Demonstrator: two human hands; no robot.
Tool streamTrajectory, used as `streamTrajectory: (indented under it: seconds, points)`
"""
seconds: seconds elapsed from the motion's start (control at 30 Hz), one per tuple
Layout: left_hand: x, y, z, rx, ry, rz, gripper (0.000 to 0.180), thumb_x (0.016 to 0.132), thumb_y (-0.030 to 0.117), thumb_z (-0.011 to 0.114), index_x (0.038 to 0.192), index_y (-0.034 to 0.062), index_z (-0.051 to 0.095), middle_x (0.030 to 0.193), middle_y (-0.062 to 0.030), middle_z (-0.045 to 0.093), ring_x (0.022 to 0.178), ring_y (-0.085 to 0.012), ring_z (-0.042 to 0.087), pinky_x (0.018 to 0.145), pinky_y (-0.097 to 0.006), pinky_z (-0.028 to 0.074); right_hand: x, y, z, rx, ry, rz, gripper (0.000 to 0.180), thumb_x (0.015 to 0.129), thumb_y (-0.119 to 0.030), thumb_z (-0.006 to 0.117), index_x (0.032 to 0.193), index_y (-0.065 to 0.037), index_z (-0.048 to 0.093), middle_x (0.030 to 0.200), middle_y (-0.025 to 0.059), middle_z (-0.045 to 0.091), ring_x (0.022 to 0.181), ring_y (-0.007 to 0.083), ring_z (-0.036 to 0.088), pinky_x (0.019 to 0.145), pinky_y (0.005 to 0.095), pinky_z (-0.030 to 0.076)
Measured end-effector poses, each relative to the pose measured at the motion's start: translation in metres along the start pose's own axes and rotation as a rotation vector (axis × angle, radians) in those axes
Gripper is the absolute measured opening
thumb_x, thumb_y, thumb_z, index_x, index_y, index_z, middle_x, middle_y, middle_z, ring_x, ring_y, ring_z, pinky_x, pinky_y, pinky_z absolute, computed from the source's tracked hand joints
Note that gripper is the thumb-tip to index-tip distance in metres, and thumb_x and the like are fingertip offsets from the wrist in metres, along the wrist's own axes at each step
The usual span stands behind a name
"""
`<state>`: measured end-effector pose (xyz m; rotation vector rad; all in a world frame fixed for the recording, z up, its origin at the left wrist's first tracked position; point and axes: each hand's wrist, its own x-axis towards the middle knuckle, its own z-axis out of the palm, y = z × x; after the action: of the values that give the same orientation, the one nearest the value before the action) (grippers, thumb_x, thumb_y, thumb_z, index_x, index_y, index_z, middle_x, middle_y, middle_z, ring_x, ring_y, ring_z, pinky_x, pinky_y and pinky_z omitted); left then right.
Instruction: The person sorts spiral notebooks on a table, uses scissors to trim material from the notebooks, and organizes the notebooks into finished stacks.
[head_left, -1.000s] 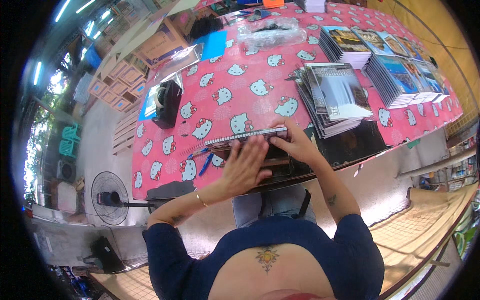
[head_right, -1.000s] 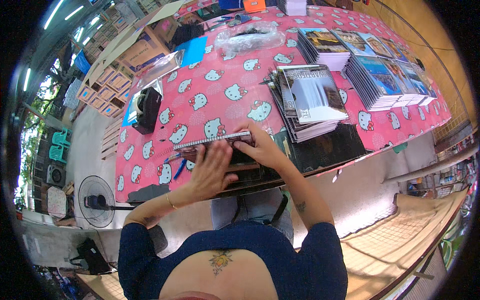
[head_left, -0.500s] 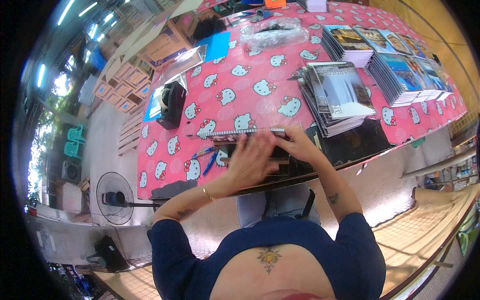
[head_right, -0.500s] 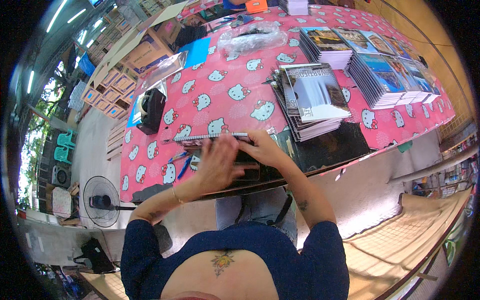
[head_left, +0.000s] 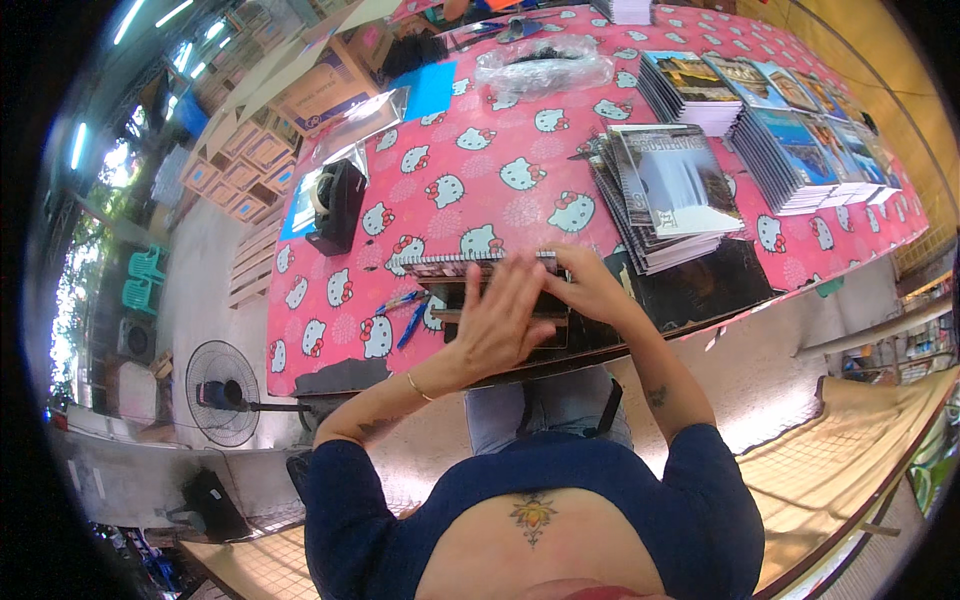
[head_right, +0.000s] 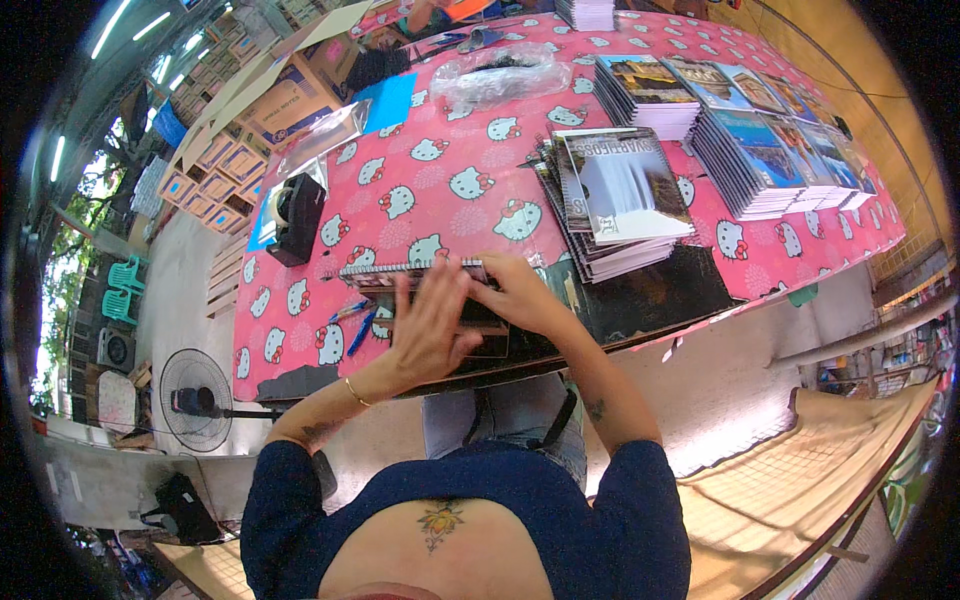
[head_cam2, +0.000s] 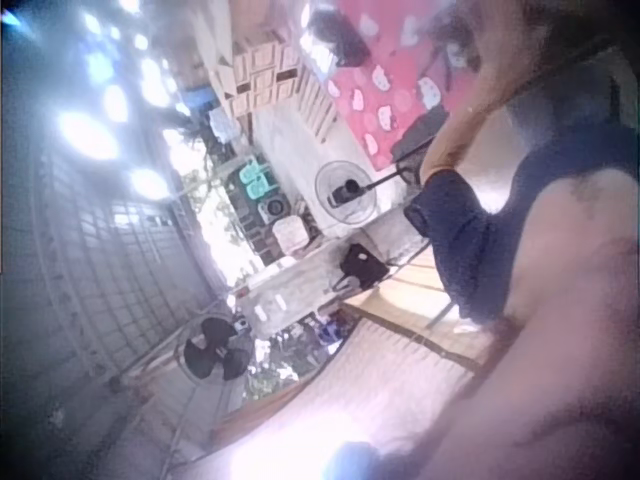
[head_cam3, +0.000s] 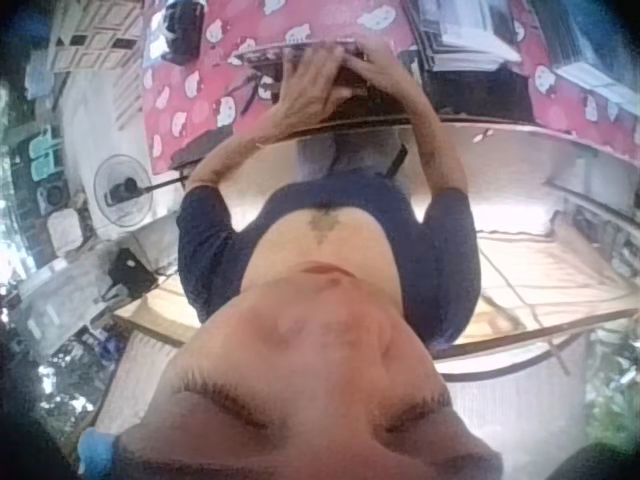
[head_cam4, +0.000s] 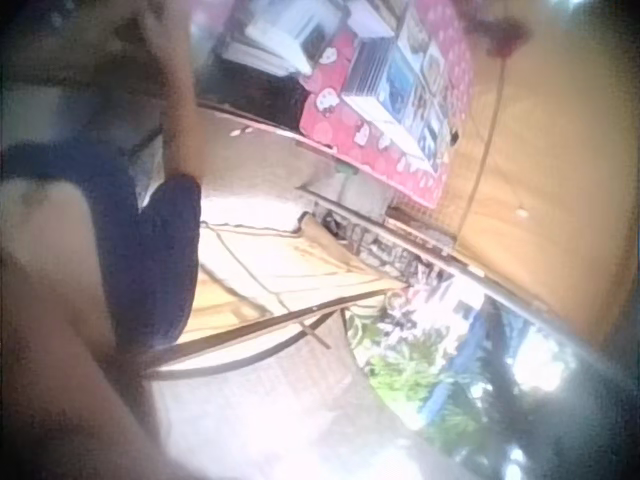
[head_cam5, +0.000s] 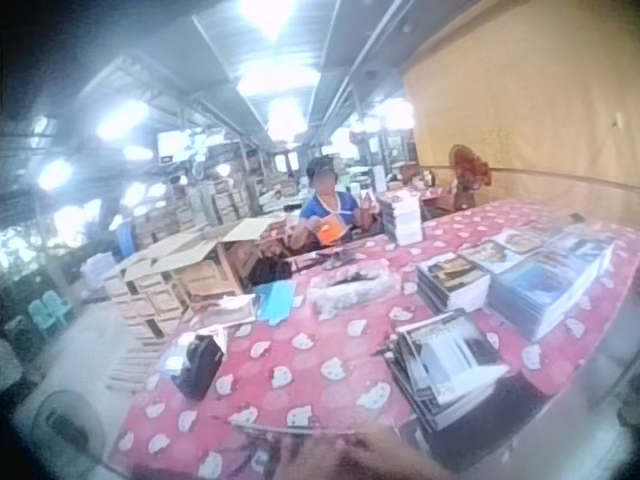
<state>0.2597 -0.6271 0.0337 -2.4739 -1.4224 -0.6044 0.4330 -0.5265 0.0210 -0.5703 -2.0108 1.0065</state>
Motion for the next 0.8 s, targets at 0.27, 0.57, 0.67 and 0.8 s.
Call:
streamTrajectory:
  seconds: [0.27, 0.57, 0.67, 0.8]
  points:
    - [0.044, -0.024, -0.022, -0.146, 0.146, -0.090, 0.018, 0.089, 0.022, 0.062, 0.103, 0.0102, 0.064, 0.100, -0.0038, 0.067, 0.103, -0.0229, 0.061, 0.110, -0.061, 0.014, 0.014, -0.023, -0.046, 0.038, -0.127, 0.154, 0.020, 0.089, -0.013, 0.065, 0.101, 0.001, 0.068, 0.086, 0.0057, 0.068, 0.078, 0.0087, 0.060, 0.072, 0.0260, 0.049]
    - [0.041, -0.022, -0.023, -0.190, 0.230, -0.088, 0.017, 0.086, 0.020, 0.066, 0.101, 0.0108, 0.064, 0.093, -0.0017, 0.067, 0.094, -0.0205, 0.063, 0.110, -0.055, 0.018, 0.026, -0.027, -0.056, 0.181, -0.250, 0.225, 0.017, 0.085, -0.015, 0.069, 0.090, 0.001, 0.066, 0.075, 0.0042, 0.064, 0.072, 0.0080, 0.060, 0.067, 0.0251, 0.049]
    - [0.042, -0.022, -0.022, -0.208, 0.180, -0.081, 0.024, 0.084, 0.021, 0.068, 0.105, 0.0101, 0.061, 0.095, -0.0046, 0.065, 0.093, -0.0221, 0.061, 0.102, -0.049, 0.031, 0.023, -0.023, -0.044, 0.030, -0.114, 0.111, 0.016, 0.080, -0.014, 0.070, 0.085, 0.000, 0.063, 0.074, 0.0066, 0.062, 0.070, 0.0135, 0.061, 0.066, 0.0268, 0.049]
    - [0.042, -0.008, -0.022, -0.044, 0.107, -0.122, 0.033, 0.081, 0.023, 0.069, 0.109, 0.0091, 0.059, 0.101, -0.0079, 0.062, 0.096, -0.0255, 0.057, 0.090, -0.043, 0.039, 0.018, -0.031, -0.015, -0.433, 0.248, -0.008, 0.016, 0.074, -0.013, 0.069, 0.078, -0.002, 0.059, 0.072, 0.0113, 0.059, 0.069, 0.0271, 0.062, 0.065, 0.0318, 0.051]
